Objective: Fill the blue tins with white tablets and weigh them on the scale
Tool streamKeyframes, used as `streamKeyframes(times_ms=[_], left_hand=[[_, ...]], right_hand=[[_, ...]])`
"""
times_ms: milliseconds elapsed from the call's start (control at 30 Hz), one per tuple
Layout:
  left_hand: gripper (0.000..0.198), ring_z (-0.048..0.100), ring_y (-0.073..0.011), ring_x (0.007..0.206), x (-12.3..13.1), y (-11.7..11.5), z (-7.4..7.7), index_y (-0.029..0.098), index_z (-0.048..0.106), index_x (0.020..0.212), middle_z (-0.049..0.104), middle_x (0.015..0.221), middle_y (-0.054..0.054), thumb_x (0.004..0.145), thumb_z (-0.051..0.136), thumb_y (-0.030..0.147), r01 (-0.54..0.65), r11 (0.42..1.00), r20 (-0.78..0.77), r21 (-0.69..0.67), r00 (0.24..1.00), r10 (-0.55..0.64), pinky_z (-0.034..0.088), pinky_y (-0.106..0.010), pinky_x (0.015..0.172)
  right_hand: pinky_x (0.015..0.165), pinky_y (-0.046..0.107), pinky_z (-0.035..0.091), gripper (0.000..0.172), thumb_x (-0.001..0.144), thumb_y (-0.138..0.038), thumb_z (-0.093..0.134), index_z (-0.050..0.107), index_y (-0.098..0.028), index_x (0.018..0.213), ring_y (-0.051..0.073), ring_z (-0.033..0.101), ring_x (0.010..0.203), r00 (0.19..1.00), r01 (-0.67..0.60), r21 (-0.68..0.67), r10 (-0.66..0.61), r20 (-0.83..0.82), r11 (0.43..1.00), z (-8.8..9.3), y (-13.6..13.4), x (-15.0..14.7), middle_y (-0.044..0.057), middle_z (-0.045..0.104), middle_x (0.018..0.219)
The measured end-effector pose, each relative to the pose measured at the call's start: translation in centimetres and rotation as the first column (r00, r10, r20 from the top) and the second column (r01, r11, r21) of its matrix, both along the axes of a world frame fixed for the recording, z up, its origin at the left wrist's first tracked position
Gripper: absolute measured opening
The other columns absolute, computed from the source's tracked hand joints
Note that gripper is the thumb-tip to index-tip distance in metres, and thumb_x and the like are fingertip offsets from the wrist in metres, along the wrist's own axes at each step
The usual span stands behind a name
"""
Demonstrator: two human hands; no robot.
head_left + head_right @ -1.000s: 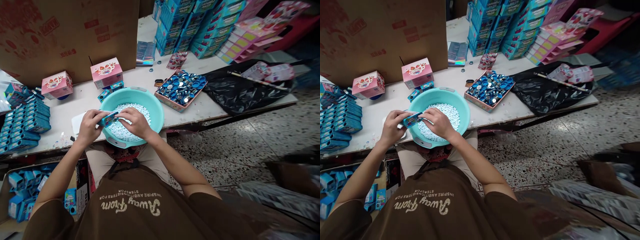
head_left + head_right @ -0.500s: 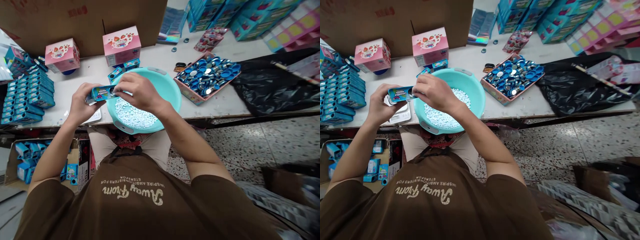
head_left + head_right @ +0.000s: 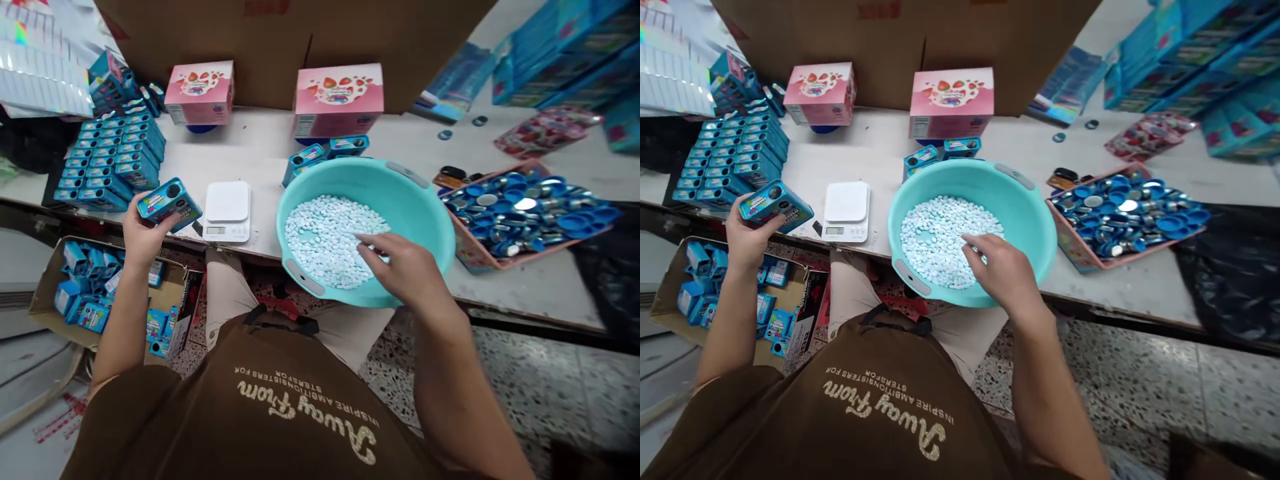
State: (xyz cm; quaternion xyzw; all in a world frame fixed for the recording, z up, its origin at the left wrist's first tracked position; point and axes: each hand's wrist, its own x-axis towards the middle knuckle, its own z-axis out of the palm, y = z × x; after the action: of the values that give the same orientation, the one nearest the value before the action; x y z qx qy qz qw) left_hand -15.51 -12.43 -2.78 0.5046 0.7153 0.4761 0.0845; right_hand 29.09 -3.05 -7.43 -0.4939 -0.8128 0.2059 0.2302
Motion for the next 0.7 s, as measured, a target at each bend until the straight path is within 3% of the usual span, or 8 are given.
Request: streamKeyframes(times_ms=[200, 367, 467, 567, 700], left_hand=[[0.057, 0.069, -0.0212, 0.096, -4.9, -2.5, -3.9, 0.021, 0.057, 0.111, 0.069, 0.101, -0.004, 0.066, 0.083, 0.044, -0.241, 0.970, 0.084, 0.045, 0.968, 0.236, 0.058, -0.038, 0.093], [0.055, 0.070, -0.0210, 0.092, -8.4, -3.4, -5.4, 0.020, 0.058, 0.105, 0.070, 0.098, -0.004, 0.062, 0.083, 0.042, -0.347, 0.938, 0.138, 0.017, 0.930, 0.341, 0.058, -0.037, 0.089], [0.056, 0.068, -0.0205, 0.090, -10.5, -3.2, -5.5, 0.019, 0.059, 0.105, 0.069, 0.097, -0.003, 0.061, 0.083, 0.042, -0.362, 0.931, 0.067, -0.041, 0.929, 0.364, 0.057, -0.035, 0.086], [0.055, 0.067, -0.0211, 0.089, -12.4, -2.2, -5.2, 0.019, 0.062, 0.102, 0.069, 0.094, -0.002, 0.058, 0.084, 0.044, -0.363, 0.924, -0.101, -0.118, 0.930, 0.352, 0.055, -0.034, 0.086], [0.047, 0.065, -0.0232, 0.090, -14.9, 0.1, -4.6, 0.021, 0.063, 0.102, 0.070, 0.094, -0.001, 0.064, 0.080, 0.042, -0.266, 0.922, -0.293, -0.283, 0.939, 0.181, 0.052, -0.033, 0.084]], right_hand=[[0.076, 0.038, 0.052, 0.033, 0.092, -0.045, 0.050, 0.075, -0.023, 0.095, 0.026, 0.071, 0.091, 0.993, 0.115, -0.010, -0.115, -0.027, 0.993, -1.4, -2.9, -1.0, 0.008, 0.077, 0.098], [0.070, 0.041, 0.054, 0.028, 0.091, -0.048, 0.052, 0.073, -0.029, 0.086, 0.029, 0.073, 0.087, 0.987, 0.148, 0.026, -0.146, -0.066, 0.989, -2.5, -3.2, -1.8, 0.008, 0.078, 0.091], [0.064, 0.043, 0.052, 0.026, 0.091, -0.049, 0.052, 0.072, -0.034, 0.084, 0.032, 0.073, 0.086, 0.985, 0.161, 0.043, -0.158, -0.071, 0.986, -3.1, -3.1, -2.4, 0.009, 0.078, 0.091], [0.059, 0.043, 0.051, 0.030, 0.091, -0.054, 0.050, 0.071, -0.034, 0.083, 0.032, 0.074, 0.084, 0.984, 0.163, 0.063, -0.157, -0.080, 0.985, -3.5, -3.0, -3.0, 0.009, 0.078, 0.091], [0.055, 0.039, 0.050, 0.041, 0.087, -0.063, 0.046, 0.072, -0.032, 0.081, 0.029, 0.074, 0.079, 0.981, 0.192, 0.066, -0.191, -0.025, 0.979, -3.7, -3.1, -3.4, 0.008, 0.078, 0.091]])
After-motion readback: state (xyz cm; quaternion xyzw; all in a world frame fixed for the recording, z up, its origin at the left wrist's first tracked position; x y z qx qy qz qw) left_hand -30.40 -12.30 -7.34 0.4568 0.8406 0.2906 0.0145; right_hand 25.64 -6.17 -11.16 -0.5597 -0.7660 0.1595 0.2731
